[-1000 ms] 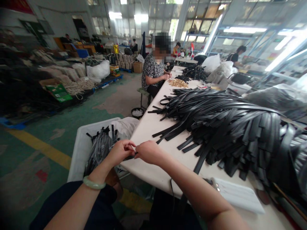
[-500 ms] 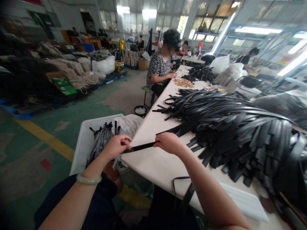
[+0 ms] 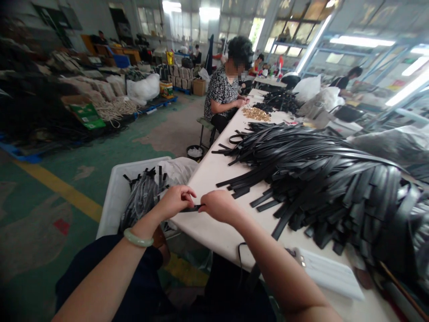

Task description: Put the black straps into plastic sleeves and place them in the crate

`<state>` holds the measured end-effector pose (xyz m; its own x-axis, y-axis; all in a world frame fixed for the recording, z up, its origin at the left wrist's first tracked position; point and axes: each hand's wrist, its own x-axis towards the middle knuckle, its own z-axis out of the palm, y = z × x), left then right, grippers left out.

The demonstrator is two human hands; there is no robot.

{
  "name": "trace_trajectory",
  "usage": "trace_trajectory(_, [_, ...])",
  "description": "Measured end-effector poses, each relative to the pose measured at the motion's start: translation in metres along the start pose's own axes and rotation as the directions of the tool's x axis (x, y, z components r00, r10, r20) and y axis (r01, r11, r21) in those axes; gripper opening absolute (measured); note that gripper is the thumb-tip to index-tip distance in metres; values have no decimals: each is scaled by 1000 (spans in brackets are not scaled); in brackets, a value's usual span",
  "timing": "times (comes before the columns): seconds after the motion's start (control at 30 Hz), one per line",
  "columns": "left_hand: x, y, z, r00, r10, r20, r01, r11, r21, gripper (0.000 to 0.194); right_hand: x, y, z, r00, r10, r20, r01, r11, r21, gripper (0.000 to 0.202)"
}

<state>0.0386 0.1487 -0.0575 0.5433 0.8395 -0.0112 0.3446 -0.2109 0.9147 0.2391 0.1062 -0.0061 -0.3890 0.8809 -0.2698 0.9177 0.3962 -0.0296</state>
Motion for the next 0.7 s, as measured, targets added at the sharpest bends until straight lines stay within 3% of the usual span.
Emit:
trace_trajectory(0.07, [2,1,3,1000,0,9,0,1000,-7,24,2,-9,3,999,-39,6,39,999,6,34])
trace_trajectory(0.23, [-2,2,-2,998,6,-62,-3,998,58,22,-9,3,2,997,69,-20,-69,998,-6,34])
trace_trajectory(0.33, [1,3,4,1000,-7,-19,6,999,-53,22,-7,0,2,999,46,-13,-47,999,-27,36])
trace_trajectory(0.4, [5,2,8,1000,-16,-18,14,993,-120,22,-5,-10,5,997,11,-73,-13,999,-29,35])
trace_trajectory(0.43, [6,1,8,999,-24,-46,17,991,-132,21,-5,-15,8,987,8,-162,-9,1000,-7,33])
trace_trajectory(0.47, [7,0,7,995,-34,-90,22,991,-135,20,-8,-19,13,956,36,-290,-26,999,41,31])
trace_trajectory(0.5, [7,-1,5,989,-45,-143,25,990,-136,19,-11,-21,18,892,116,-437,-66,990,128,33])
trace_trajectory(0.53, [7,-2,2,980,-56,-192,29,990,-141,19,-15,-23,24,797,240,-555,-110,960,257,36])
trace_trajectory(0.57, [7,-2,0,971,-67,-231,32,988,-153,19,-18,-25,31,702,379,-603,-132,901,413,41])
trace_trajectory(0.6, [6,-1,-1,963,-77,-257,32,984,-175,21,-19,-27,38,650,492,-579,-116,817,565,45])
trace_trajectory(0.63, [6,0,-1,961,-87,-263,31,977,-210,22,-18,-30,44,664,549,-509,-63,718,693,49])
trace_trajectory(0.7, [7,4,3,968,-94,-233,18,951,-310,25,-6,-40,55,809,462,-365,87,519,850,55])
